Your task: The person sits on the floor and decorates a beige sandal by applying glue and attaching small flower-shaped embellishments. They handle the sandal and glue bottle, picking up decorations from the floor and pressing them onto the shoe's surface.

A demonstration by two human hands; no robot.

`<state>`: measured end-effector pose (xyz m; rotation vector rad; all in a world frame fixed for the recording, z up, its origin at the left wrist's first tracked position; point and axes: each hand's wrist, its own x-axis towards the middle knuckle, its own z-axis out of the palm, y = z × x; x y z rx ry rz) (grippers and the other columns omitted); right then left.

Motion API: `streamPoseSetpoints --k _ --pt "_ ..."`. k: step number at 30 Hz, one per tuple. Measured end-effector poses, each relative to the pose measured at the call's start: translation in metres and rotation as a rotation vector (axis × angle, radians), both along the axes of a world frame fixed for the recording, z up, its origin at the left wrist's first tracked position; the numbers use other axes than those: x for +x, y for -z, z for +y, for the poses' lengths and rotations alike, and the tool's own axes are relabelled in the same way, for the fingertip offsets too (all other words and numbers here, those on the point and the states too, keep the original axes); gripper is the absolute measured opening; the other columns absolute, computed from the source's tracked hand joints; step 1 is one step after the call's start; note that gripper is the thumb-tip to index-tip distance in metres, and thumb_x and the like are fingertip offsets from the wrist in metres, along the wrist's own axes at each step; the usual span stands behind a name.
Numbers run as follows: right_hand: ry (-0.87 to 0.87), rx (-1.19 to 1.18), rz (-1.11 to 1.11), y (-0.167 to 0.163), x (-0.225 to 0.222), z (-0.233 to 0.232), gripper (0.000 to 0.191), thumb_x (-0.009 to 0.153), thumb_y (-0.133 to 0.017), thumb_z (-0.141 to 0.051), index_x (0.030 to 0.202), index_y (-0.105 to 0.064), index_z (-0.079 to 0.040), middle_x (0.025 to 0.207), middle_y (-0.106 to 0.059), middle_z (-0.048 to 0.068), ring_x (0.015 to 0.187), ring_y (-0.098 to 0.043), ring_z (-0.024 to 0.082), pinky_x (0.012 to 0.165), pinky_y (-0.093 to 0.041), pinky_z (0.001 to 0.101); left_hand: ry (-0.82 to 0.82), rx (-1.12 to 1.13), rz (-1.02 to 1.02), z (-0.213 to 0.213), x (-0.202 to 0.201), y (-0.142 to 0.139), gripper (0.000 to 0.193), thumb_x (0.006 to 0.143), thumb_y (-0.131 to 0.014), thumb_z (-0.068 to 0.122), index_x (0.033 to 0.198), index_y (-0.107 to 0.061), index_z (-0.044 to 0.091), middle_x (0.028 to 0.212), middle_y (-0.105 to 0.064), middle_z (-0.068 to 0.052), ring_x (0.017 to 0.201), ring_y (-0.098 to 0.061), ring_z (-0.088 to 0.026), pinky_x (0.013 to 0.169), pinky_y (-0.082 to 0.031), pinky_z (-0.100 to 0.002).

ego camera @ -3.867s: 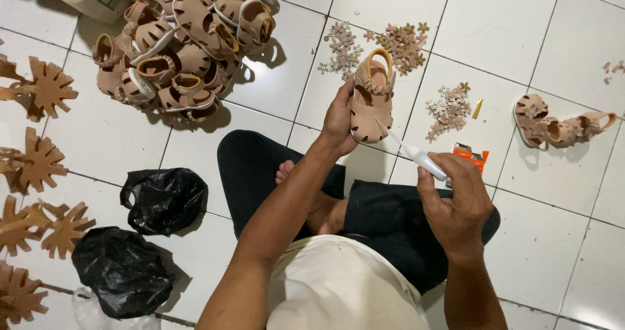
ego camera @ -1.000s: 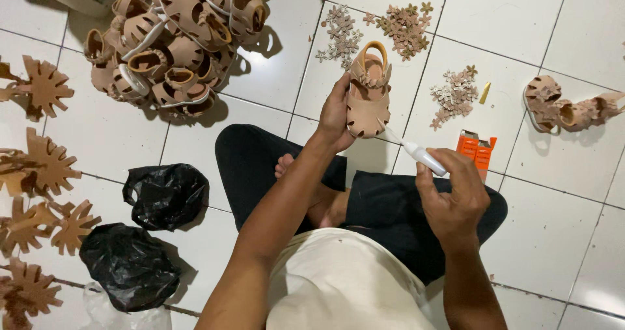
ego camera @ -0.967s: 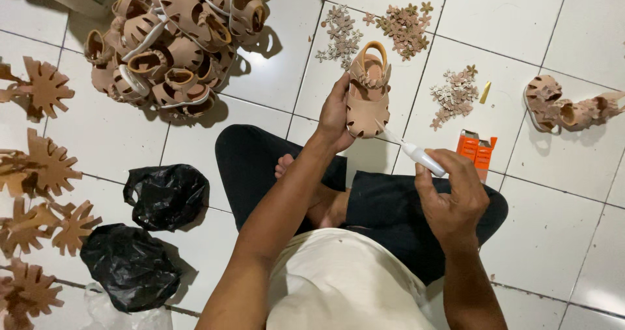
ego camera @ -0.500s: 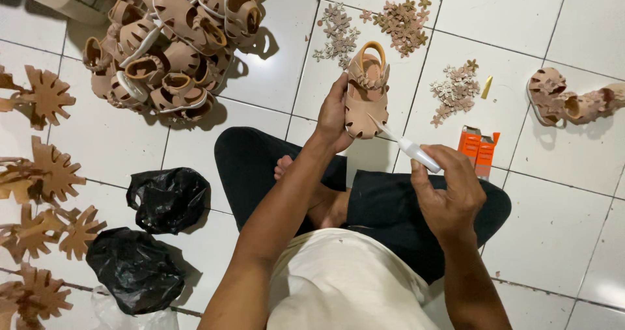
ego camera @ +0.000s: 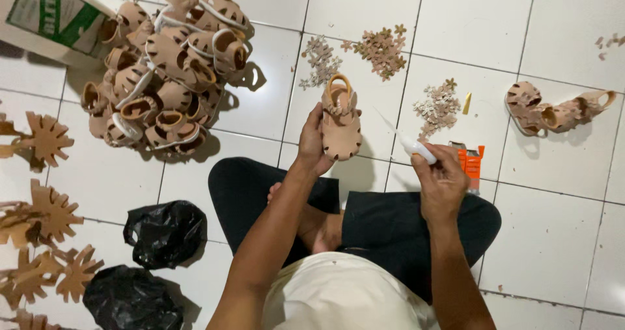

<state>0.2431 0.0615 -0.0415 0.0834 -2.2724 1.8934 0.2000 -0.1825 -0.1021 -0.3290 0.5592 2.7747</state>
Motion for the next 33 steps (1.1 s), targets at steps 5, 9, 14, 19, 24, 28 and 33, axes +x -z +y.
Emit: streamPoseSetpoints --k 5,9,14,19,24,28,33 --pt "0.016 -0.066 -0.232 0.052 -0.046 -0.018 0.020 0.097 -0.075 -0.010 0.112 -0.067 0.001 0.100 -0.071 0.007 0.084 -0.063 0.011 0.072 -0.053 0.0241 -0.019 -0.018 -0.029 0.000 -0.005 -0.002 0.061 0.112 -0.026 0.048 0.140 -0.054 0.002 0.121 -0.069 -0.016 0.102 -0.069 -0.025 0.089 -0.060 -0.041" --pt "0.008 0.320 -0.145 0.074 -0.077 -0.045 0.020 0.089 -0.079 -0.011 0.105 -0.069 -0.002 0.096 -0.073 0.011 0.078 -0.068 0.018 0.069 -0.055 0.0301 -0.036 -0.049 -0.068 0.002 -0.018 -0.001 0.060 0.110 -0.026 0.047 0.141 -0.054 0.002 0.123 -0.068 -0.016 0.105 -0.068 -0.026 0.091 -0.059 -0.042" --pt "-0.054 0.371 -0.147 0.083 -0.109 -0.073 0.018 0.093 -0.075 -0.017 0.101 -0.065 -0.004 0.096 -0.071 0.010 0.086 -0.072 0.021 0.075 -0.058 0.0336 -0.025 -0.038 -0.082 0.003 -0.037 -0.001 0.060 0.110 -0.026 0.047 0.142 -0.053 0.004 0.126 -0.068 -0.016 0.108 -0.068 -0.026 0.093 -0.059 -0.042" --pt "-0.009 0.420 -0.244 0.092 -0.124 -0.088 0.021 0.088 -0.078 -0.023 0.099 -0.069 -0.007 0.095 -0.072 0.010 0.090 -0.072 0.025 0.078 -0.056 0.0384 -0.040 -0.078 -0.143 0.000 -0.047 -0.008 0.059 0.109 -0.027 0.046 0.142 -0.053 0.004 0.128 -0.067 -0.017 0.111 -0.068 -0.026 0.095 -0.059 -0.041" --pt "-0.031 0.632 -0.038 0.106 -0.126 -0.080 0.018 0.085 -0.077 -0.016 0.101 -0.071 -0.010 0.103 -0.071 0.008 0.097 -0.067 0.028 0.082 -0.055 0.0387 -0.025 -0.079 -0.114 -0.002 -0.047 -0.009 0.058 0.109 -0.028 0.045 0.140 -0.055 0.004 0.125 -0.068 -0.017 0.108 -0.068 -0.026 0.090 -0.059 -0.041" --pt "-0.053 0.581 -0.120 0.113 -0.129 -0.052 0.033 0.086 -0.074 -0.012 0.118 -0.067 -0.004 0.119 -0.065 0.015 0.095 -0.067 0.029 0.083 -0.055 0.0404 -0.028 -0.057 -0.128 0.004 -0.047 -0.008 0.057 0.111 -0.030 0.044 0.140 -0.056 0.003 0.125 -0.068 -0.017 0.109 -0.068 -0.026 0.093 -0.059 -0.041" --pt "0.204 0.805 -0.182 0.105 -0.139 0.010 0.041 0.092 -0.079 -0.019 0.126 -0.064 -0.001 0.123 -0.062 0.015 0.118 -0.058 0.033 0.102 -0.050 0.0455 -0.002 -0.068 -0.103 0.013 -0.048 -0.010 0.055 0.110 -0.031 0.044 0.140 -0.055 0.003 0.124 -0.069 -0.018 0.108 -0.068 -0.027 0.093 -0.059 -0.043"
